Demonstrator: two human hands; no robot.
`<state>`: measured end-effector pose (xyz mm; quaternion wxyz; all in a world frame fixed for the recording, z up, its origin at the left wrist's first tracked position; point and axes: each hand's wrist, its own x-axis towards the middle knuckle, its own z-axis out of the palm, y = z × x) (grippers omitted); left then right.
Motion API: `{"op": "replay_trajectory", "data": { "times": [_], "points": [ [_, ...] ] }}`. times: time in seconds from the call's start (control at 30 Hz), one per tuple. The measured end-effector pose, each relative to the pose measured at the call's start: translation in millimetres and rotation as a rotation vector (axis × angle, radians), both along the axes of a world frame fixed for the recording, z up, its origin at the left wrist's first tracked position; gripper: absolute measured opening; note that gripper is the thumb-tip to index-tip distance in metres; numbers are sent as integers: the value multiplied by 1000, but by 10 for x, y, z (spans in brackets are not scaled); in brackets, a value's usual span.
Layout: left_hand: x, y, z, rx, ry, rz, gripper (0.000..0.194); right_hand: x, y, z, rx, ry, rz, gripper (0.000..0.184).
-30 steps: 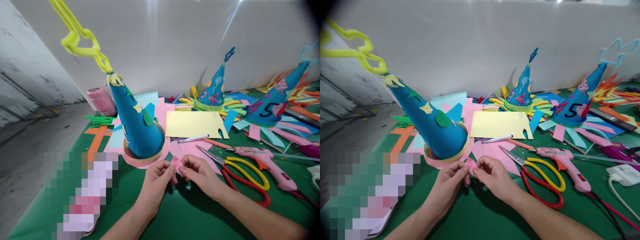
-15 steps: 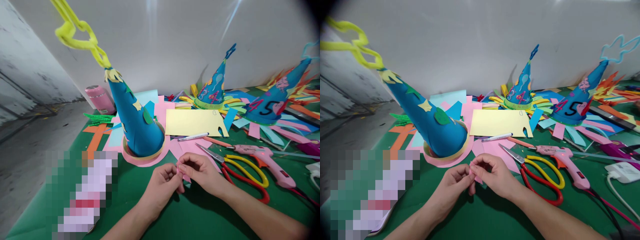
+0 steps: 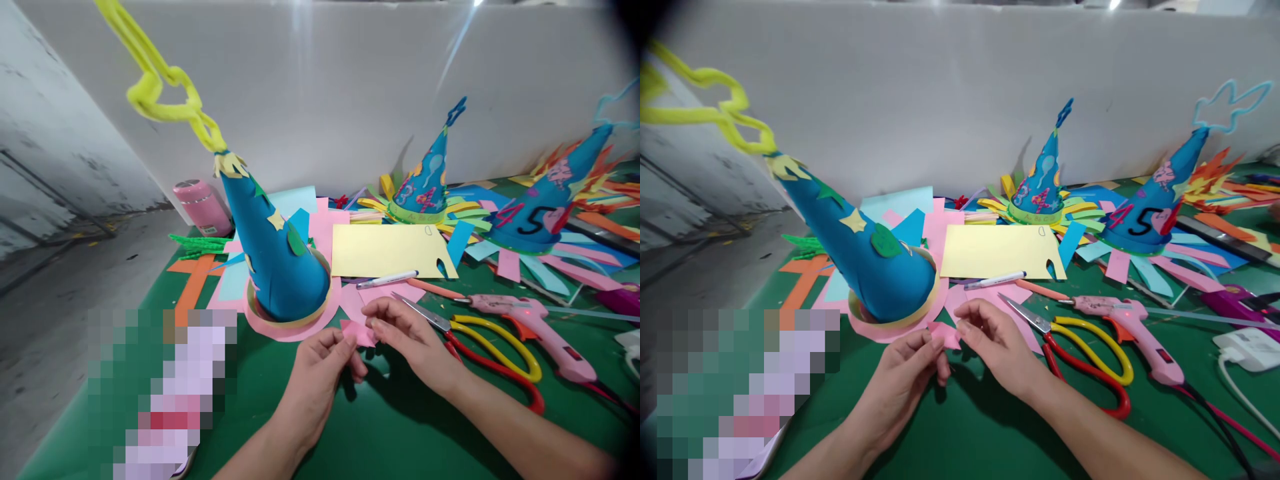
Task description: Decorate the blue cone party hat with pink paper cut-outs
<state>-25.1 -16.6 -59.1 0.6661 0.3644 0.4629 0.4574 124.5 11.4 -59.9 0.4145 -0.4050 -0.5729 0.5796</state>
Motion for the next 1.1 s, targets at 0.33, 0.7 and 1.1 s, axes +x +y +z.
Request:
{"op": "replay_trajectory", "data": {
  "times": [0.33, 0.7, 1.1],
  "points": [
    [66, -60, 73, 26, 189, -112, 23, 29, 43, 49, 275, -106, 135, 9],
    [56, -57, 80, 22, 172, -75, 19, 126, 23, 102, 316, -131, 231, 10],
    [-1, -81, -26, 491, 849, 81, 15, 12, -71, 134, 104, -195, 153, 32]
  ]
}}
